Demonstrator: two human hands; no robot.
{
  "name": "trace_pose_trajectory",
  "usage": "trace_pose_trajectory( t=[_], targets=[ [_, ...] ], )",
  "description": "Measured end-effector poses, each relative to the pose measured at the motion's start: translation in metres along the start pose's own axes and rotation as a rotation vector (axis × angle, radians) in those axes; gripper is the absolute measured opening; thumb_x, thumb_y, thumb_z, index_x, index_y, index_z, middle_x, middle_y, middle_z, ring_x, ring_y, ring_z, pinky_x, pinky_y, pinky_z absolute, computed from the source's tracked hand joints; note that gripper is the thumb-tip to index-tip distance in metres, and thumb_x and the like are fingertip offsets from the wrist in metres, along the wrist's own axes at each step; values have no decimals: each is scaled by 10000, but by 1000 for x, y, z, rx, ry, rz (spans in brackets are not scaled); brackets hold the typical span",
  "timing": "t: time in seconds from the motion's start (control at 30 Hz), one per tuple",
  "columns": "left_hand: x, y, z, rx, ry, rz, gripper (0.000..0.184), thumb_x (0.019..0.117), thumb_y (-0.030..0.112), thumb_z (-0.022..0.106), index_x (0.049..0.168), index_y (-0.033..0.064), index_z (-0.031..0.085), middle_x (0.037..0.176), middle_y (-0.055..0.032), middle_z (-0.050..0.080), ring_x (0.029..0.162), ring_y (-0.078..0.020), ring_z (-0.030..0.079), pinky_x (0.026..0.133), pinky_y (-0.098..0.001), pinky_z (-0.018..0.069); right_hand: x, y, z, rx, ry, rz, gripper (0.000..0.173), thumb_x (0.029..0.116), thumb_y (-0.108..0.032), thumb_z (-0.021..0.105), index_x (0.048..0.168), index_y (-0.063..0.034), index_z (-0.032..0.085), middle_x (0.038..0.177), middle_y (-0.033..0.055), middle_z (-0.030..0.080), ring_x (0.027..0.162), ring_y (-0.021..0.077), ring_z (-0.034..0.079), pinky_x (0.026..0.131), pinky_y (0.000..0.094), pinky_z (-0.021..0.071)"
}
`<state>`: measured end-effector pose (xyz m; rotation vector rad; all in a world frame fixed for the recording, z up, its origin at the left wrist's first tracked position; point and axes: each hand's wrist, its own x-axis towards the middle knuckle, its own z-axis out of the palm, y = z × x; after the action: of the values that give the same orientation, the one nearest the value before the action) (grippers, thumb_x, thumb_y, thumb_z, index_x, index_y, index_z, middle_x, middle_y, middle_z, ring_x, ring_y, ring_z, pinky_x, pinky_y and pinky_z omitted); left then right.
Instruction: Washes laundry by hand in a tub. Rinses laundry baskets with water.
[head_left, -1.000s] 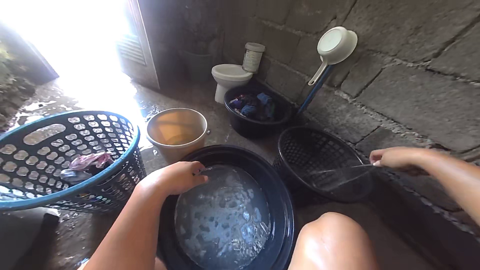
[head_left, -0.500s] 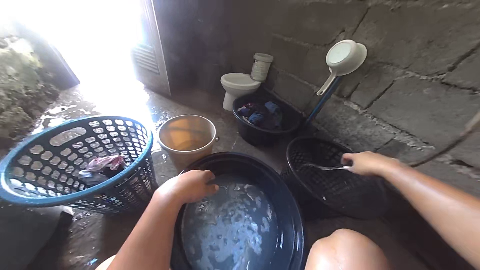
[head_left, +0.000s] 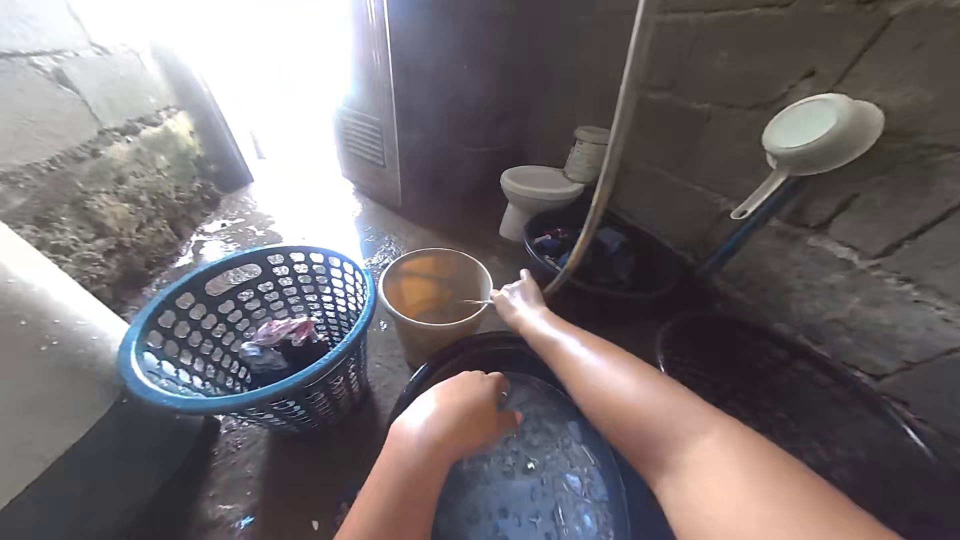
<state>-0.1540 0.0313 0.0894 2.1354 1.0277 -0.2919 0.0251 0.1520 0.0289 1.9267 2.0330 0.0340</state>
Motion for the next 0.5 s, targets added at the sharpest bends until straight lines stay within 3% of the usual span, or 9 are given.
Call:
trace_pose_trajectory(
  t=[0.1,0.2,0.27,0.3,0.33,0.4,0.5],
  targets=[
    [-4,-1,0,-19,-5,24,547,1065,423,515,1513,114,467,1486,-148,526,1388,-298,498,1143,-537,392,29,-29,14,-67,110,-89,270,995,34,488,1150,32,709,1141,193,714,1164,337,645,1198,509,296],
    [-7,-5,-1,-39,-17,47,534,1070,412,510,1509,112,468,1478,-144,532,1376,-291,508,1133,-524,403,46,-48,38,-112,231,-131,302,992,74,459,1196,59,681,1232,218,676,1272,337,583,1214,467,276],
    [-9,-9,-3,-47,-7,44,526,1069,406,512,1505,115,476,1471,-147,536,1368,-292,513,1126,-525,407,47,-57,58,-103,316,-157,365,1011,62,418,1307,76,631,1510,229,511,1506,337,362,1257,453,238],
    [-10,-11,-4,-47,-3,40,522,1069,402,513,1501,110,479,1469,-150,538,1367,-292,515,1127,-526,406,45,-59,68,-71,366,-203,389,1002,62,422,1341,73,613,1587,199,433,1557,313,260,1280,449,179],
    [-11,-12,-5,-47,-1,36,520,1070,401,512,1498,107,479,1467,-151,539,1363,-291,517,1130,-524,404,40,-59,78,-3,414,-264,406,981,58,457,1357,52,611,1621,156,400,1576,285,208,1290,457,136],
    [-13,-14,-7,-55,5,27,528,1071,401,509,1505,102,468,1473,-151,532,1368,-288,512,1137,-517,396,15,-50,95,169,475,-331,497,916,38,560,1401,-48,623,1636,74,396,1578,271,200,1284,491,141],
    [-18,-14,-7,-64,18,15,535,1071,412,506,1510,108,470,1480,-146,530,1363,-292,517,1133,-524,400,-43,12,119,340,541,-177,575,876,-26,630,1446,-91,598,1601,114,446,1544,361,279,1241,633,194]
  ],
)
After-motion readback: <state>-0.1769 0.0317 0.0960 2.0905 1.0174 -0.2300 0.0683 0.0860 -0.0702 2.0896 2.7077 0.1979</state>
